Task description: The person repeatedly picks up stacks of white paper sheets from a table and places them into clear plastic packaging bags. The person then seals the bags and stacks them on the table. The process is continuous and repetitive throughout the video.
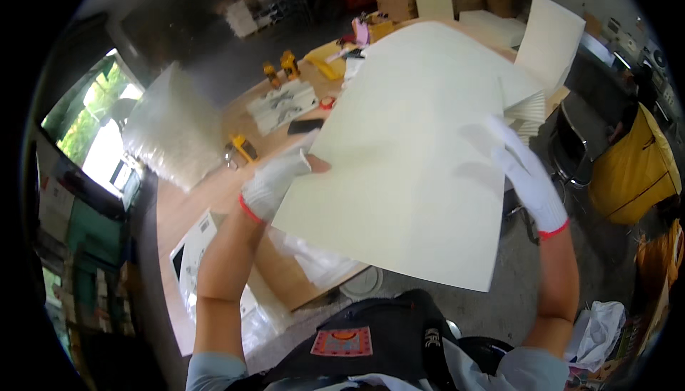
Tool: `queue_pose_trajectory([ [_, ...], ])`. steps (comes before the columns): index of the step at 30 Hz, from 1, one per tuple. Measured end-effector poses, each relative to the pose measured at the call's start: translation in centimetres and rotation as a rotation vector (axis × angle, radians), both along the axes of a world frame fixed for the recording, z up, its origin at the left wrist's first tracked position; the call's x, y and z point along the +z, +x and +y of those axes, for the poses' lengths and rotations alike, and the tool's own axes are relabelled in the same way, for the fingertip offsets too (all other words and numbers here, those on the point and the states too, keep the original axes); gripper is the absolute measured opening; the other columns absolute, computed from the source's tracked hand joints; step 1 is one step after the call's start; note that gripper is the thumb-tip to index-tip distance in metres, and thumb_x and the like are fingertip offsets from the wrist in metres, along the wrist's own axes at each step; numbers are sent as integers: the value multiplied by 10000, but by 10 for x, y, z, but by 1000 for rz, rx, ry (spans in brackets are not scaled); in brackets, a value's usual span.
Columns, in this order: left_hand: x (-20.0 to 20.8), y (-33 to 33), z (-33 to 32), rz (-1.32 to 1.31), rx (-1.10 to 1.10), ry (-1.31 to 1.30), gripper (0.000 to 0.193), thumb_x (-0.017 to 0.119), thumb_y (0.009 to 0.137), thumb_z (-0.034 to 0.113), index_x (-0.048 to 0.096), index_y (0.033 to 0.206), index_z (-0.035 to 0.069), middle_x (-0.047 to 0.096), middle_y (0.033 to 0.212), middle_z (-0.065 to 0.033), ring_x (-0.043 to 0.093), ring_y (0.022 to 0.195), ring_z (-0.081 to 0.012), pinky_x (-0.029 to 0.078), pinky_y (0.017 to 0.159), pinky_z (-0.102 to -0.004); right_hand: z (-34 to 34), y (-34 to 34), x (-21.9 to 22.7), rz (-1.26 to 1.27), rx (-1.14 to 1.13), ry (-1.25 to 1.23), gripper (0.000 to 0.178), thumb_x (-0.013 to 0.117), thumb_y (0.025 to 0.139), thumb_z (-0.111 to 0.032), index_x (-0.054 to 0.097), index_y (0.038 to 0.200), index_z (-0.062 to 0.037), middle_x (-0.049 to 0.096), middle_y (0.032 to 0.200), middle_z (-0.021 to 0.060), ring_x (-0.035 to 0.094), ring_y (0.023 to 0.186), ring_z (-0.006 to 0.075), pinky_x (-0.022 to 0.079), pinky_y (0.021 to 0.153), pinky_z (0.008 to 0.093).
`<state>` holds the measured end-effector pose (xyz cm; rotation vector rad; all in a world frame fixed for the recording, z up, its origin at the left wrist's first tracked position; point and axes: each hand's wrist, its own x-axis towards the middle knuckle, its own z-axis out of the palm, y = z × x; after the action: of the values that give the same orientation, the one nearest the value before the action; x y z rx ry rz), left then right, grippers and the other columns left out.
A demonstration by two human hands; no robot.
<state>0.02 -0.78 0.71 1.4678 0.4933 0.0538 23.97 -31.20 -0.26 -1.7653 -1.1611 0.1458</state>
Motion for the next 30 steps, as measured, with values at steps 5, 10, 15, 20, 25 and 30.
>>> queue_pose_trajectory([
  [5,5,-26,-80,-70,-86,955,733,640,773,230,339,1406,18,571,1199,-213,570,1067,-286,399,966,-355,58,-91,-38,416,239,228,541,601,889,-197,417,1342,33,431,1364,159,329,1319,236,244,1092,361],
  [10,-84,-34,-139,-292,84,1138,909,751,656,254,303,1426,73,288,1415,-259,326,1284,-419,259,1054,-528,78,-137,-92,194,-49,83,256,645,849,-137,620,1049,20,636,975,159,619,879,269,468,751,342],
  [15,-101,-75,-73,-118,917,1466,701,769,599,200,514,1246,104,481,1306,-157,391,1229,-376,324,1003,-477,53,-122,-91,-423,195,-107,216,670,788,-205,657,924,-37,646,825,138,627,662,296,491,589,376],
  [20,-131,-111,-4,78,677,778,397,638,726,53,597,1109,152,640,780,-47,619,774,-264,489,729,-373,50,-128,-127,-827,453,-313,179,622,783,-274,574,754,-104,630,985,108,627,642,215,496,541,356],
  [25,-122,-105,-58,-220,184,1077,340,646,766,106,605,1103,137,644,780,-71,632,693,-244,500,629,-361,87,-125,-139,-790,685,-522,244,554,799,-317,569,692,-98,632,788,115,631,643,297,502,578,425],
  [30,-179,-120,-97,-571,-8,1061,221,628,774,137,630,993,111,635,865,-88,641,783,-268,519,648,-367,133,-103,-178,534,638,-451,222,616,802,-217,673,944,-56,677,971,136,653,834,282,519,735,364],
])
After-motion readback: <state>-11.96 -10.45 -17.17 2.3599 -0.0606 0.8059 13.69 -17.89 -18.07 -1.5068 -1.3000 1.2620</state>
